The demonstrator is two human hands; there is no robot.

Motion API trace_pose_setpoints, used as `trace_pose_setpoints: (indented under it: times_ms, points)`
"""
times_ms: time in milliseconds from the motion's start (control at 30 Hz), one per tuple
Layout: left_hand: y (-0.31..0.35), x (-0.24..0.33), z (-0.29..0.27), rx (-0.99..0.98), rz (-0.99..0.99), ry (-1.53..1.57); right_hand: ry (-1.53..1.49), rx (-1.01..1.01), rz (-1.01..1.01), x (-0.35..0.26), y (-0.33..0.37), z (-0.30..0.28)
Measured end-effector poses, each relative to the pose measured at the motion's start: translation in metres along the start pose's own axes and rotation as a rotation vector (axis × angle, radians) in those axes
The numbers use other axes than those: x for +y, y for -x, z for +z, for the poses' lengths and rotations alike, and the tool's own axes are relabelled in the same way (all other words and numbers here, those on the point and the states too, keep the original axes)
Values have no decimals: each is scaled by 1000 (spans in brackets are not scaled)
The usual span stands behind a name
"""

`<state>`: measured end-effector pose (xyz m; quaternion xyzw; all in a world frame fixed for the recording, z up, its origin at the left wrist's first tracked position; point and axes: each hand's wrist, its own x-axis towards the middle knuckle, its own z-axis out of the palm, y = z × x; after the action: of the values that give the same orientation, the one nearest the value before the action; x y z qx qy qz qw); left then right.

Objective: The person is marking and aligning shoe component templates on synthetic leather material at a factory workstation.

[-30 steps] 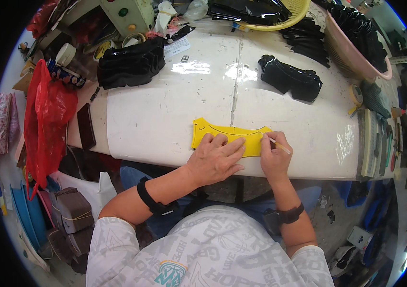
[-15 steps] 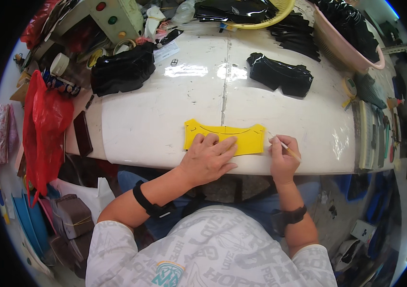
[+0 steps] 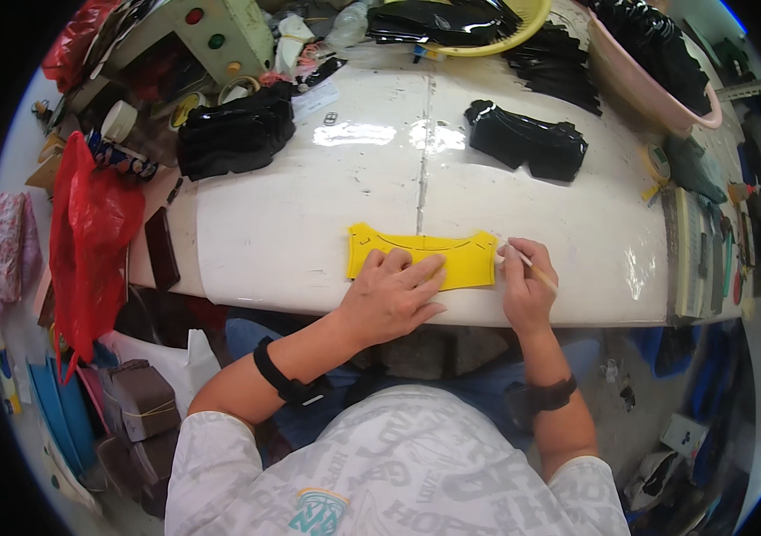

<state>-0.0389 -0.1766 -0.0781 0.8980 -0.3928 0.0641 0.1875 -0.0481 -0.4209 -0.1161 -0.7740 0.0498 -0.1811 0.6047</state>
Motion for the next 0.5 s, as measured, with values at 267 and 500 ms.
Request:
trace_pose_setpoints:
  times_ms: [267,500]
  points:
    - [3,2,3,106,28,55,284,73,-85,-15,-4,-3]
    - [11,-13,1,296,7,181,-25,-13,171,-26,1,-3]
